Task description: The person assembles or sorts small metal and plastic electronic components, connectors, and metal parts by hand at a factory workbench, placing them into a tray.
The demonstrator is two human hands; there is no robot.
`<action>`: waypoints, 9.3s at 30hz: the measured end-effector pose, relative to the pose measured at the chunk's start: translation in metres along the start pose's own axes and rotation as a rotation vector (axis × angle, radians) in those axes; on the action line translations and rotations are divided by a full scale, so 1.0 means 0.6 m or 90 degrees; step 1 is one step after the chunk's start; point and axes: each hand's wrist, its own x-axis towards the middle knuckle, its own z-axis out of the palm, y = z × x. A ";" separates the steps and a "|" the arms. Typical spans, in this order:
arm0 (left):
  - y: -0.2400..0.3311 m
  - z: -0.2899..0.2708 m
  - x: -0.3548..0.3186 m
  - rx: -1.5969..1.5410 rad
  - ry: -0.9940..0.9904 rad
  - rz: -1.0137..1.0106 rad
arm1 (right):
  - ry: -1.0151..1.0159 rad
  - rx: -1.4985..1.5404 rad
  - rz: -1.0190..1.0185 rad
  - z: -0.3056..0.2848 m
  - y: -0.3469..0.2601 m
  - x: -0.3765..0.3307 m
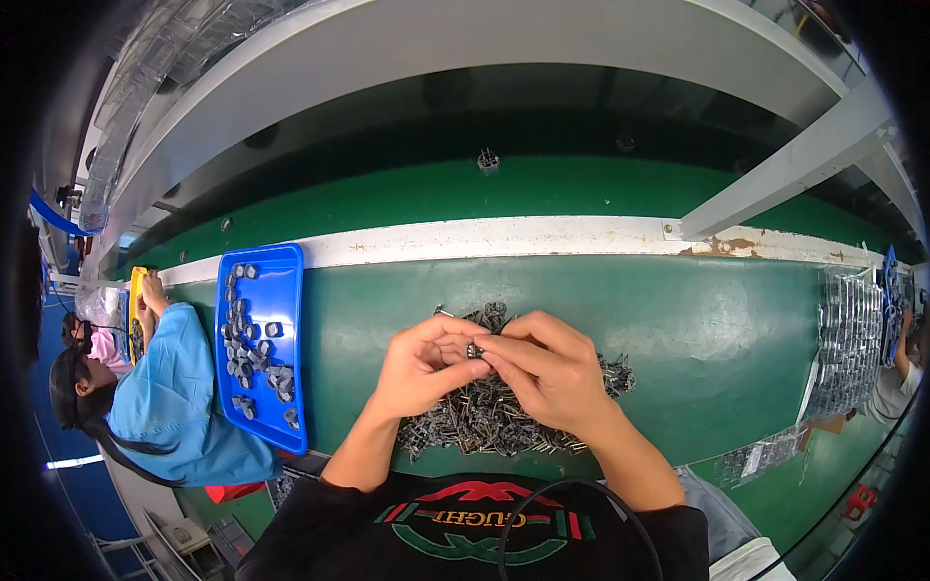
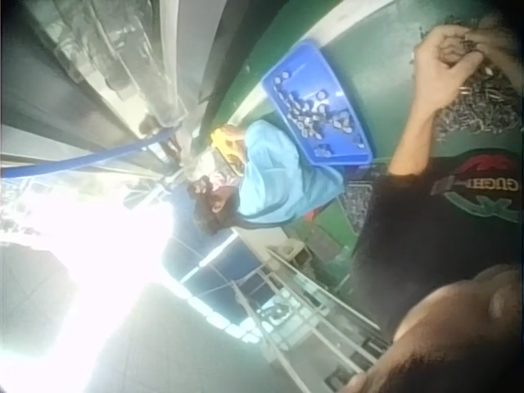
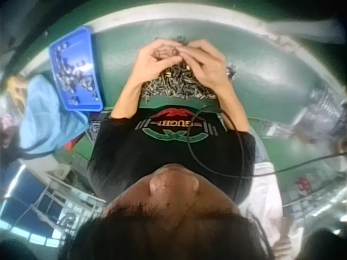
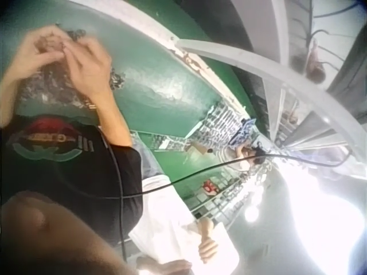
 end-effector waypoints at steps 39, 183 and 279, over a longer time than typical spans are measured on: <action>0.131 -0.684 0.051 1.070 0.574 -0.234 | -0.036 -0.249 -0.053 -0.051 0.047 0.018; 0.023 0.034 0.016 -0.054 0.158 0.035 | 0.030 -0.058 -0.049 -0.009 0.001 0.010; 0.016 -0.274 0.276 0.771 0.373 0.144 | -0.163 -0.228 0.012 -0.020 0.049 0.010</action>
